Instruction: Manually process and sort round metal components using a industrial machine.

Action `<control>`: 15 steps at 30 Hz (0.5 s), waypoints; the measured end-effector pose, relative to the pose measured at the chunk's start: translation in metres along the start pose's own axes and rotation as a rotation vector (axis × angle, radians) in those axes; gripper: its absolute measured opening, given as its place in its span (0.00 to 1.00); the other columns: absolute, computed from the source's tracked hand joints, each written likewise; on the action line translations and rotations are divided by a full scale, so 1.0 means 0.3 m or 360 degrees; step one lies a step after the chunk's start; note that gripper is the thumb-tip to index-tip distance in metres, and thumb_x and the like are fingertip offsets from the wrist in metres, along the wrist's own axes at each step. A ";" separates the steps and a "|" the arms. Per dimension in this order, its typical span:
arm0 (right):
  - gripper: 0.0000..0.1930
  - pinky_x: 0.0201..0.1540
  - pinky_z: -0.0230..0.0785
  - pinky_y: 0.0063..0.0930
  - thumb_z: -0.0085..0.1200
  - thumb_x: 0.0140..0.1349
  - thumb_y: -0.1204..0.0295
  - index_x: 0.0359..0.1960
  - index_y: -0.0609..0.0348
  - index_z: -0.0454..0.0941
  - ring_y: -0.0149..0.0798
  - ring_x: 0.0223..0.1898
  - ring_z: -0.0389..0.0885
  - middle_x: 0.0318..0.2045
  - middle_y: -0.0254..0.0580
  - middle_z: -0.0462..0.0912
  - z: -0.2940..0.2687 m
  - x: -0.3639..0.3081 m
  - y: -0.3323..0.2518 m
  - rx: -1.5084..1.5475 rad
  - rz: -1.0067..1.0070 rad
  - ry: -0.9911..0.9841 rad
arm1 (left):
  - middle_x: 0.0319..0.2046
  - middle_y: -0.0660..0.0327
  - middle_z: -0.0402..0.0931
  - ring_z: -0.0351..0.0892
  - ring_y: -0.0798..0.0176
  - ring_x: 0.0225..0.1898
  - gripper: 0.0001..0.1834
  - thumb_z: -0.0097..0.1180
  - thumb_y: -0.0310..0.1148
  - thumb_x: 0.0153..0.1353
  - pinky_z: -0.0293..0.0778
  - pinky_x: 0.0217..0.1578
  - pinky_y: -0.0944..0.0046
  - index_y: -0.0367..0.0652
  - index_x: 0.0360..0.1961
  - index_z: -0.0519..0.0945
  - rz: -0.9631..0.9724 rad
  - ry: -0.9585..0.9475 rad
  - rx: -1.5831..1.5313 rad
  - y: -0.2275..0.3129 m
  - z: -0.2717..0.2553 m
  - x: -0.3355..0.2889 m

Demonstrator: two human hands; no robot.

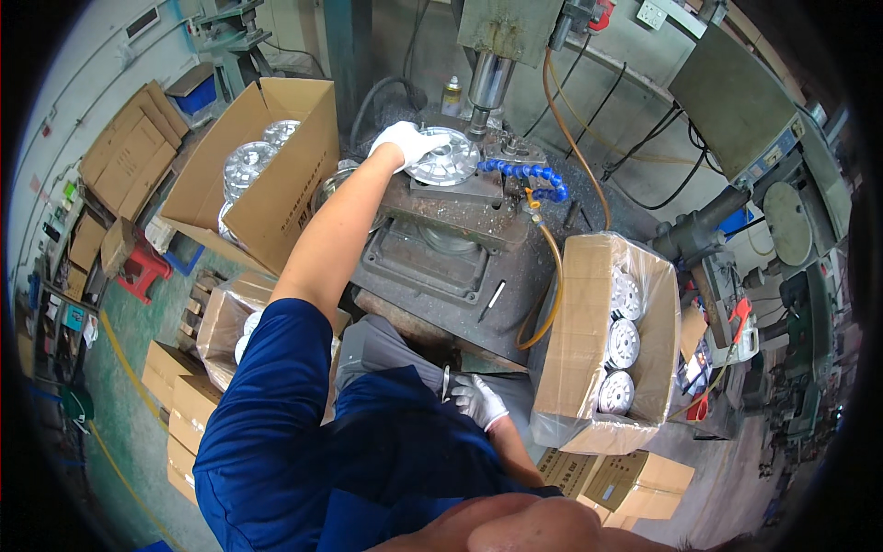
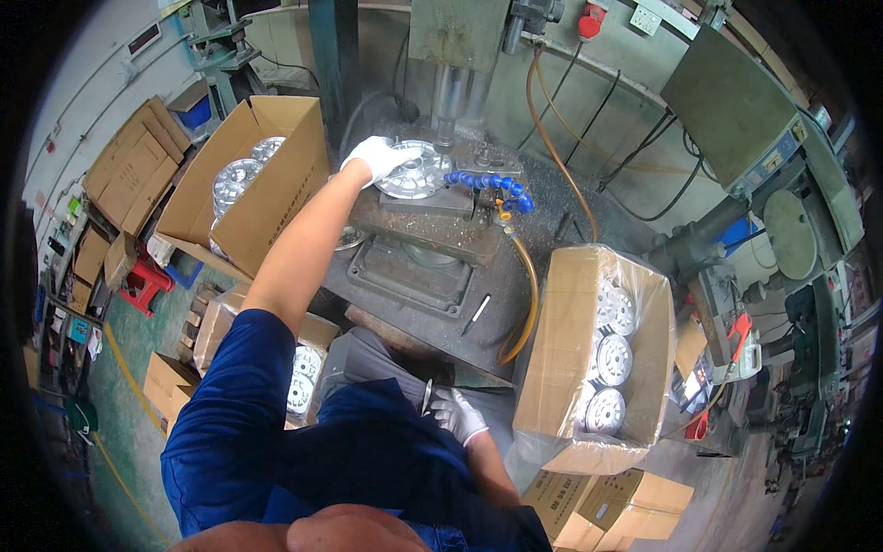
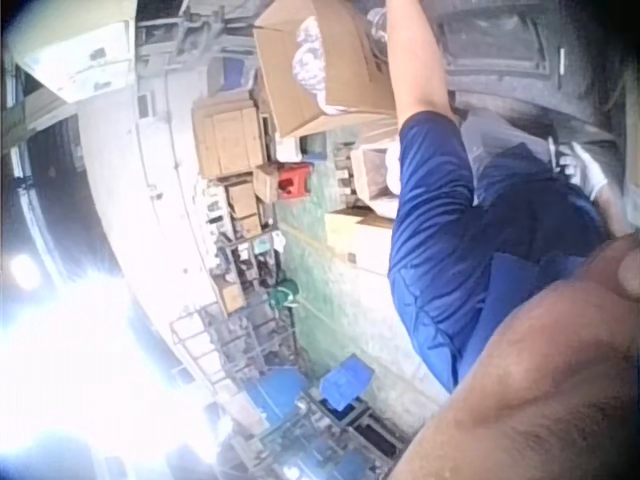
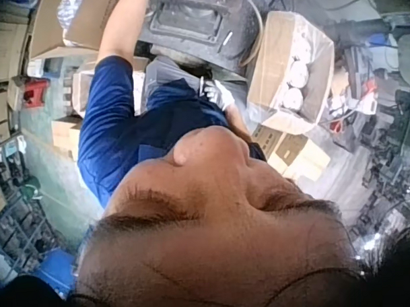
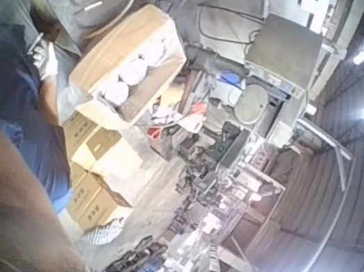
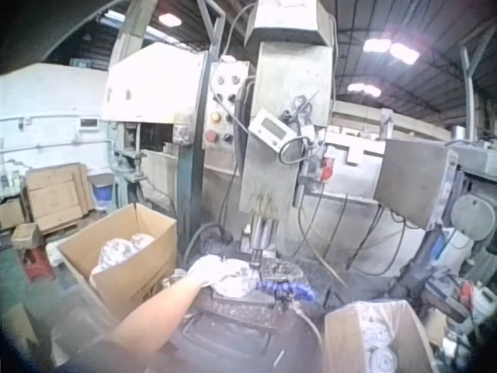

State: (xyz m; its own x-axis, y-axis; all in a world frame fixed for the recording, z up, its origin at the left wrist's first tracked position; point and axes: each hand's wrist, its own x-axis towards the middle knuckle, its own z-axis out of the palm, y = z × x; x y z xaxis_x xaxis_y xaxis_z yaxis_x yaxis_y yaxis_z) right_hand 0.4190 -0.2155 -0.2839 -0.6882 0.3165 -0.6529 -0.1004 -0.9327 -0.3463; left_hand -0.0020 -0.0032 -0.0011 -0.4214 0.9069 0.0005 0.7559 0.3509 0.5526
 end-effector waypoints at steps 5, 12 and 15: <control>0.24 0.34 0.68 0.28 0.36 0.70 0.50 0.56 0.56 0.69 0.35 0.31 0.74 0.39 0.43 0.79 -0.016 0.009 0.005 0.0001 -0.0019 -0.0016 | 0.51 0.42 0.75 0.74 0.46 0.55 0.49 0.52 0.71 0.46 0.67 0.55 0.58 0.30 0.48 0.78 -0.0045 -0.0128 0.0010 0.026 -0.028 -0.020; 0.25 0.36 0.70 0.30 0.37 0.70 0.50 0.56 0.57 0.69 0.39 0.35 0.76 0.40 0.45 0.79 -0.054 0.020 0.011 0.0051 -0.0043 -0.0106 | 0.57 0.42 0.69 0.70 0.47 0.58 0.54 0.51 0.72 0.46 0.64 0.58 0.58 0.29 0.57 0.70 -0.0006 0.0040 0.0078 0.008 0.002 0.000; 0.25 0.37 0.71 0.32 0.37 0.70 0.50 0.55 0.57 0.69 0.39 0.35 0.76 0.40 0.46 0.79 -0.065 0.029 0.016 0.0072 -0.0052 -0.0075 | 0.58 0.42 0.67 0.68 0.47 0.60 0.50 0.49 0.68 0.52 0.63 0.60 0.58 0.30 0.59 0.68 -0.0111 0.0329 -0.0223 0.005 0.021 -0.004</control>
State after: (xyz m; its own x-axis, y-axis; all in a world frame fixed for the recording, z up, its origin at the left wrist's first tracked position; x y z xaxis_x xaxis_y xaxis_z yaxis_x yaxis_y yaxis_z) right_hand 0.4266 -0.2138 -0.3045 -0.7171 0.3392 -0.6088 -0.1548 -0.9293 -0.3354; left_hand 0.0028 -0.0021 -0.0054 -0.5743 0.8097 0.1206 0.6508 0.3623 0.6672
